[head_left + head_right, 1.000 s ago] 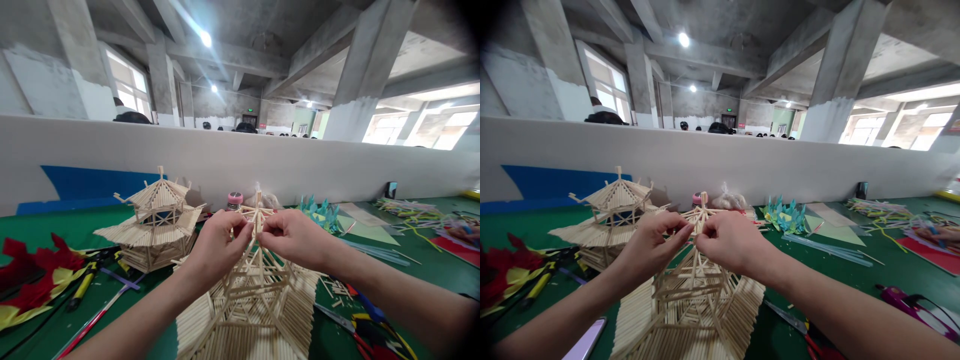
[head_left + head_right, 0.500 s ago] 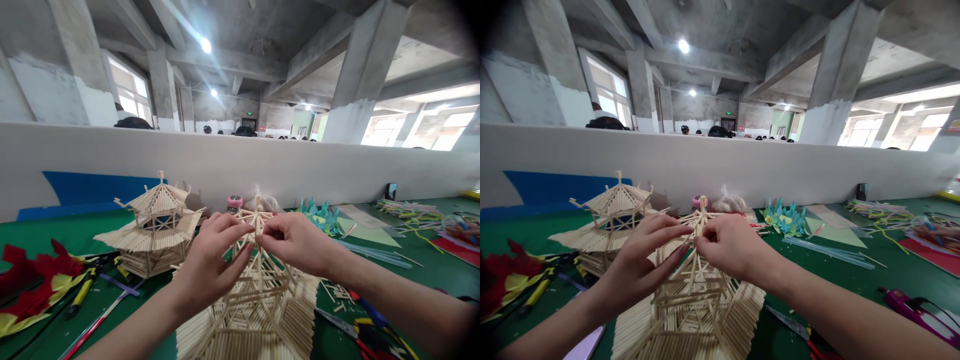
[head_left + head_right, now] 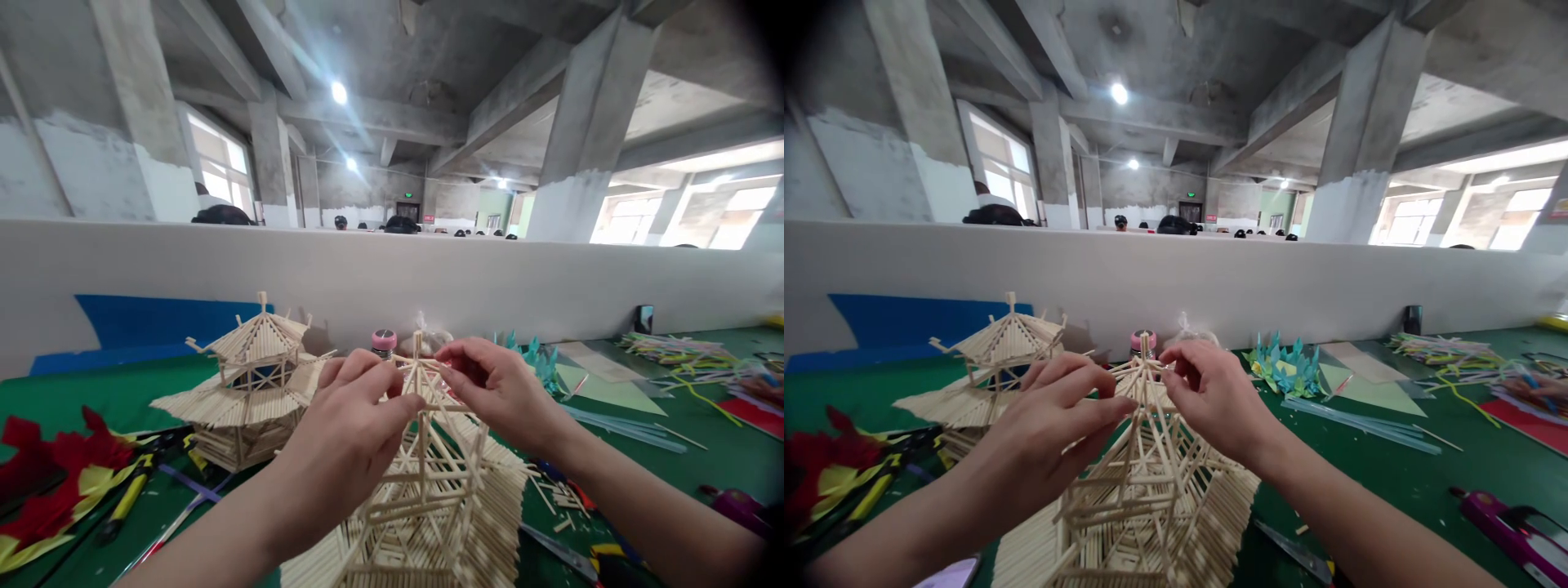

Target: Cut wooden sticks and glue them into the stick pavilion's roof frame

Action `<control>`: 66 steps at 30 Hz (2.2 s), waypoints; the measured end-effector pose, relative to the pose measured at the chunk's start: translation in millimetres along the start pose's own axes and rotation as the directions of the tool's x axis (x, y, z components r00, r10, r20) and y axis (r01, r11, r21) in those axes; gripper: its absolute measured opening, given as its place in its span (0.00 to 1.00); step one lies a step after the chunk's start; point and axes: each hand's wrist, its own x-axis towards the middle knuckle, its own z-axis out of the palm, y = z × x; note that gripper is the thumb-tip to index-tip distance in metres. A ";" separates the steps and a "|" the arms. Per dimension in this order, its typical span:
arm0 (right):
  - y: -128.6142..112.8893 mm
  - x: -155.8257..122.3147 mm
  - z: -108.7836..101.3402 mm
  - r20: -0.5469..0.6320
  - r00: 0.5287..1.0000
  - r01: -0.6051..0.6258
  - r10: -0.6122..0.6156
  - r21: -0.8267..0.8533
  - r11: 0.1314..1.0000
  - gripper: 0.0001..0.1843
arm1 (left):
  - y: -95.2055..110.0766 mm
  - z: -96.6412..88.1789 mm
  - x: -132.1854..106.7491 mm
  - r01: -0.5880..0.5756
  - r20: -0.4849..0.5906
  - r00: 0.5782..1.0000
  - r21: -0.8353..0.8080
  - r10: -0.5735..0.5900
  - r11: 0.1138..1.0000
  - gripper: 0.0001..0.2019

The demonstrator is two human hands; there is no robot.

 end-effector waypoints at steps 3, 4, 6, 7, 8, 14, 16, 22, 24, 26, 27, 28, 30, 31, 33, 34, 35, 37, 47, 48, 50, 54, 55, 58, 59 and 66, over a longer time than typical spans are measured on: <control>3.1 2.6 3.8 -0.038 0.997 0.067 -0.067 0.000 0.998 0.10 | -0.3 -2.2 3.9 -0.056 0.097 0.994 0.075 0.049 0.996 0.08; 3.7 3.7 4.8 -0.045 0.996 0.072 -0.072 0.007 0.997 0.10 | 0.3 -2.7 5.2 -0.075 0.130 0.989 0.082 0.064 0.994 0.08; 4.4 6.2 6.2 -0.048 0.996 0.070 -0.069 0.022 0.997 0.11 | 1.7 -3.3 7.5 -0.108 0.173 0.980 0.072 0.094 0.992 0.08; 4.6 7.5 6.6 -0.048 0.996 0.070 -0.068 0.026 0.997 0.11 | 2.2 -3.1 8.3 -0.118 0.181 0.978 0.065 0.105 0.991 0.08; 4.7 8.7 7.0 -0.048 0.996 0.072 -0.071 0.032 0.997 0.11 | 2.6 -2.6 8.7 -0.127 0.180 0.977 0.057 0.115 0.990 0.07; 6.0 12.5 9.8 -0.046 0.994 0.100 -0.096 0.087 0.991 0.12 | 0.4 4.2 5.0 -0.164 0.158 0.976 0.082 0.150 0.983 0.05; 6.5 12.6 10.7 -0.038 0.996 0.089 -0.086 0.081 0.993 0.12 | -0.6 6.1 3.1 -0.181 0.142 0.976 0.106 0.165 0.978 0.05; 6.2 13.3 10.4 -0.015 0.998 0.054 -0.053 0.036 0.998 0.13 | -2.1 7.9 2.4 -0.225 0.099 0.972 0.128 0.213 0.966 0.08; 6.1 14.7 10.0 -0.003 0.998 0.056 -0.056 0.028 0.998 0.13 | -2.1 7.7 2.9 -0.238 0.098 0.969 0.137 0.226 0.962 0.08; 6.1 16.4 10.0 0.007 0.998 0.066 -0.066 0.021 0.998 0.13 | -1.9 7.2 3.1 -0.242 0.102 0.968 0.146 0.229 0.959 0.08; 6.2 17.0 10.0 0.011 0.997 0.070 -0.070 0.019 0.997 0.13 | -1.7 7.0 3.1 -0.242 0.106 0.968 0.150 0.227 0.959 0.07; 6.3 17.5 10.0 0.015 0.997 0.072 -0.073 0.017 0.997 0.13 | -1.6 6.8 3.1 -0.240 0.112 0.968 0.153 0.224 0.959 0.06; 6.4 17.9 9.9 0.020 0.997 0.069 -0.069 0.019 0.997 0.13 | -1.4 6.4 3.2 -0.232 0.123 0.969 0.151 0.215 0.961 0.05; 6.4 17.9 9.8 0.022 0.998 0.064 -0.065 0.021 0.998 0.13 | -1.4 6.3 3.4 -0.230 0.128 0.969 0.148 0.212 0.962 0.05; 6.1 17.7 9.5 0.027 0.998 0.058 -0.059 0.024 0.998 0.13 | -1.6 6.2 3.9 -0.229 0.131 0.968 0.137 0.212 0.964 0.06; 5.9 17.6 9.4 0.029 0.998 0.057 -0.058 0.025 0.998 0.13 | -1.7 6.2 4.1 -0.228 0.128 0.969 0.133 0.211 0.965 0.07; 5.7 17.6 9.3 0.030 0.998 0.057 -0.057 0.027 0.998 0.14 | -1.7 6.2 4.2 -0.228 0.124 0.969 0.129 0.212 0.965 0.07; 5.4 17.9 9.4 0.026 0.998 0.059 -0.060 0.034 0.998 0.14 | -1.5 6.2 4.5 -0.233 0.122 0.968 0.122 0.219 0.965 0.08; 6.1 18.4 10.3 0.012 0.998 0.061 -0.062 0.054 0.997 0.16 | 2.7 2.6 9.3 -0.196 0.120 0.976 0.122 0.181 0.973 0.09; 6.2 18.2 10.3 0.013 0.998 0.061 -0.062 0.058 0.996 0.16 | 3.0 2.3 9.7 -0.195 0.120 0.976 0.117 0.181 0.974 0.08; 6.4 17.6 10.4 0.015 0.998 0.061 -0.062 0.061 0.996 0.16 | 3.4 2.1 10.3 -0.195 0.125 0.976 0.109 0.181 0.975 0.08; 7.2 17.0 10.7 0.011 0.998 0.065 -0.066 0.060 0.996 0.16 | 2.8 2.5 10.7 -0.202 0.111 0.975 0.097 0.191 0.975 0.09; 7.4 17.1 10.8 0.008 0.998 0.067 -0.067 0.061 0.996 0.16 | 2.3 2.7 10.6 -0.206 0.103 0.975 0.091 0.197 0.974 0.10; 7.5 17.8 10.6 0.003 0.998 0.070 -0.070 0.061 0.996 0.16 | 0.8 3.3 10.1 -0.211 0.083 0.975 0.074 0.204 0.975 0.10; 7.5 17.9 10.5 0.004 0.997 0.070 -0.071 0.061 0.996 0.16 | 0.4 3.5 10.0 -0.210 0.083 0.975 0.072 0.204 0.975 0.10; 8.2 16.6 10.6 -0.002 0.997 0.077 -0.077 0.058 0.995 0.16 | -2.3 4.5 10.5 -0.183 0.127 0.976 0.046 0.175 0.982 0.08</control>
